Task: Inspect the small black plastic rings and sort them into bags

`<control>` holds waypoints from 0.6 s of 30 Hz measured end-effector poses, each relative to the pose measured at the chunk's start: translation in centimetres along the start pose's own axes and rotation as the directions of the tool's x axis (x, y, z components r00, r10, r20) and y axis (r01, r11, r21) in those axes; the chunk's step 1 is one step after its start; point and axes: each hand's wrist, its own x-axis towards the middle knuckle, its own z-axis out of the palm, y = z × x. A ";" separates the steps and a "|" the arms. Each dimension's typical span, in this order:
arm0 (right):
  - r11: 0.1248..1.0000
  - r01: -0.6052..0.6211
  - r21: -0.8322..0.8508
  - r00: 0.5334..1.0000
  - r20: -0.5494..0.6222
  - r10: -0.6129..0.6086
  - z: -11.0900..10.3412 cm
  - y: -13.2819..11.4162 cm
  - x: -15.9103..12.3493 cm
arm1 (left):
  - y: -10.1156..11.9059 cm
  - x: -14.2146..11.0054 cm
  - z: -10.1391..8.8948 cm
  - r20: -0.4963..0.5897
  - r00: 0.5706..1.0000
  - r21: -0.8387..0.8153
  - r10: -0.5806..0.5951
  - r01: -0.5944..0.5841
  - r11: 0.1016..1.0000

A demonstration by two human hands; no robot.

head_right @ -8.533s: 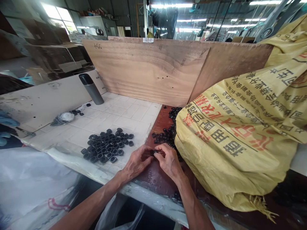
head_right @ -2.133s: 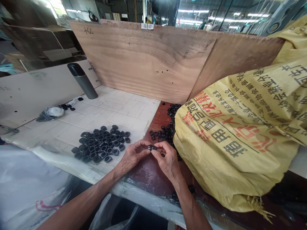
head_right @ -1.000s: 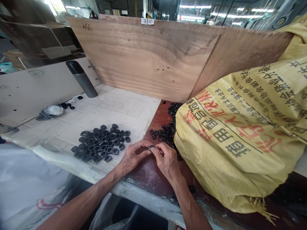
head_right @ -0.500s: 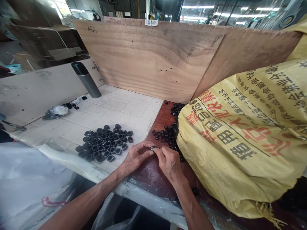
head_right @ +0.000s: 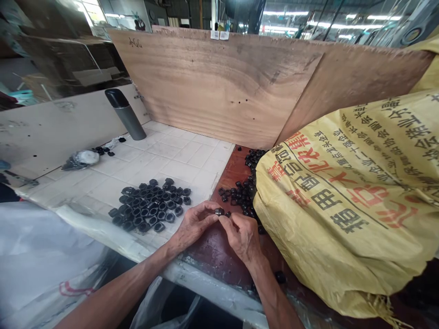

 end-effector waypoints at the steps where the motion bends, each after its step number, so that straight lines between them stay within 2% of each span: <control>1: 1.000 0.003 0.003 1.000 -0.006 -0.003 0.0 0.0 0.0 | 0.0 0.0 0.0 0.001 1.000 -0.009 -0.001 0.001 1.000; 5: 0.998 0.032 0.049 0.999 -0.006 -0.032 0.0 0.2 0.2 | 0.2 0.0 0.0 0.010 1.000 -0.006 0.003 -0.003 1.000; 9: 1.000 -0.001 -0.027 1.000 -0.009 0.000 0.2 0.6 0.1 | 0.1 0.0 0.0 0.000 1.000 0.002 0.010 -0.010 1.000; 14: 0.998 0.027 0.062 1.000 0.000 -0.027 0.4 0.6 0.1 | 0.0 -0.1 0.0 0.025 1.000 0.046 0.016 -0.018 0.999; 16: 0.995 -0.049 0.092 0.999 0.022 0.047 0.6 0.6 0.1 | 0.0 -0.3 -0.1 0.031 0.998 0.142 0.059 -0.063 0.988; 18: 0.975 -0.166 0.149 0.985 0.071 0.157 1.0 0.5 0.0 | -0.1 -0.5 -0.2 0.063 0.986 0.310 0.154 -0.166 0.936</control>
